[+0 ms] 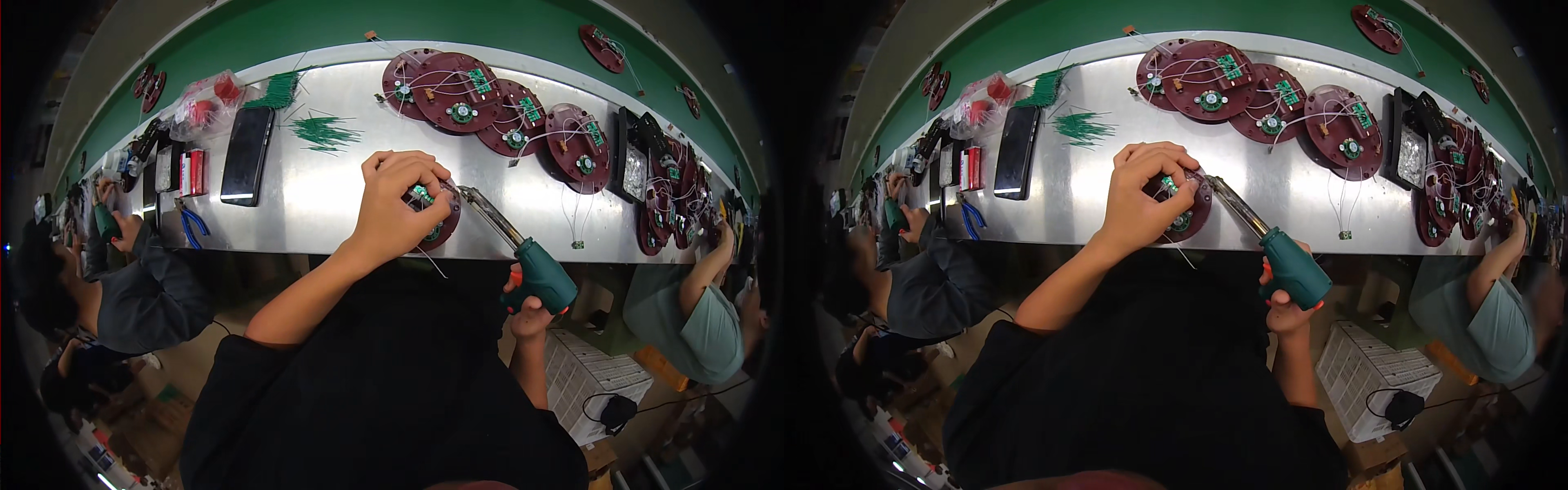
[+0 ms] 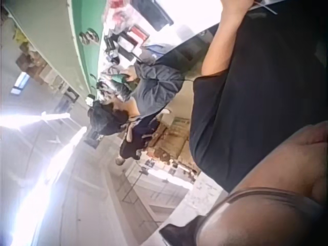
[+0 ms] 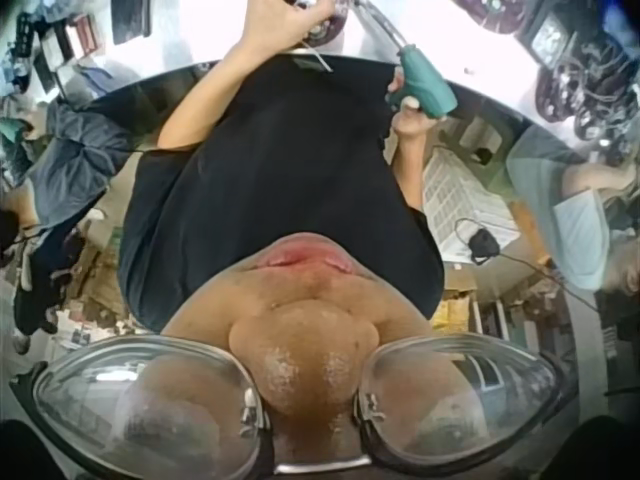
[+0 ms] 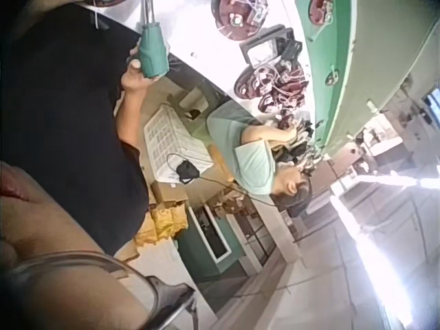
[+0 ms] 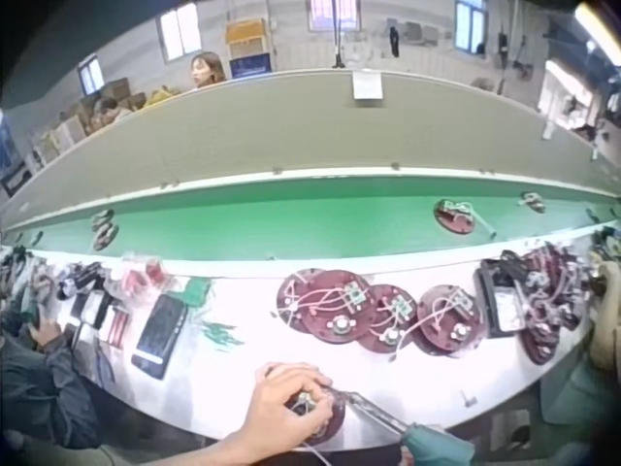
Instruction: Soldering wires and components onto small green circuit boards on an assembly line.
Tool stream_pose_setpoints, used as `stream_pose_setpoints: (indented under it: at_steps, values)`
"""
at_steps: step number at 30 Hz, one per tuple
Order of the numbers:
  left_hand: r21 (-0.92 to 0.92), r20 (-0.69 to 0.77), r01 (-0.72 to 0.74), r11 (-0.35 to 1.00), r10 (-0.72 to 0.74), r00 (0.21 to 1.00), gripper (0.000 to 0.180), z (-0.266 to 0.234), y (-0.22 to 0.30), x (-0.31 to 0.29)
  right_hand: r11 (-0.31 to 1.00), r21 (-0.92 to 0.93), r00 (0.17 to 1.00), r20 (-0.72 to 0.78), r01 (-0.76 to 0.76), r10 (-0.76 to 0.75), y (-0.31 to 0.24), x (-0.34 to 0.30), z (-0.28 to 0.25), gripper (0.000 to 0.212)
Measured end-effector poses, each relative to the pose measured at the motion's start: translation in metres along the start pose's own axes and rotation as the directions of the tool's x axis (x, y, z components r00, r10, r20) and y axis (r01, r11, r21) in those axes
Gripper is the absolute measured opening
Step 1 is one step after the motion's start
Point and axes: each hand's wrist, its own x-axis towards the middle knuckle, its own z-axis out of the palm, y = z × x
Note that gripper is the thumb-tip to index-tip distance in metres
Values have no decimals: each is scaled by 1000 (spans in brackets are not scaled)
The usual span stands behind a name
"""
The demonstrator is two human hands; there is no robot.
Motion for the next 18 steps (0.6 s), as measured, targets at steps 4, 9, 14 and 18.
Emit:
stream_pose_setpoints:
  at_steps: [4,9,14,18]
  values:
    - [9,15,-11,1000,11,1000,16,0,-3,1,1000,-2,1000,-6,8,-8,3,-1,0,77]
    - [27,49,-2,1000,0,999,17,-1,0,2,1000,3,1000,13,9,-9,-3,1,3,75]
    - [38,76,12,999,-15,997,17,-2,1,1,999,39,1000,6,-2,2,2,-4,2,73]
    - [34,87,7,999,-10,996,17,-2,2,1,999,53,1000,-21,-10,11,0,-2,3,74]
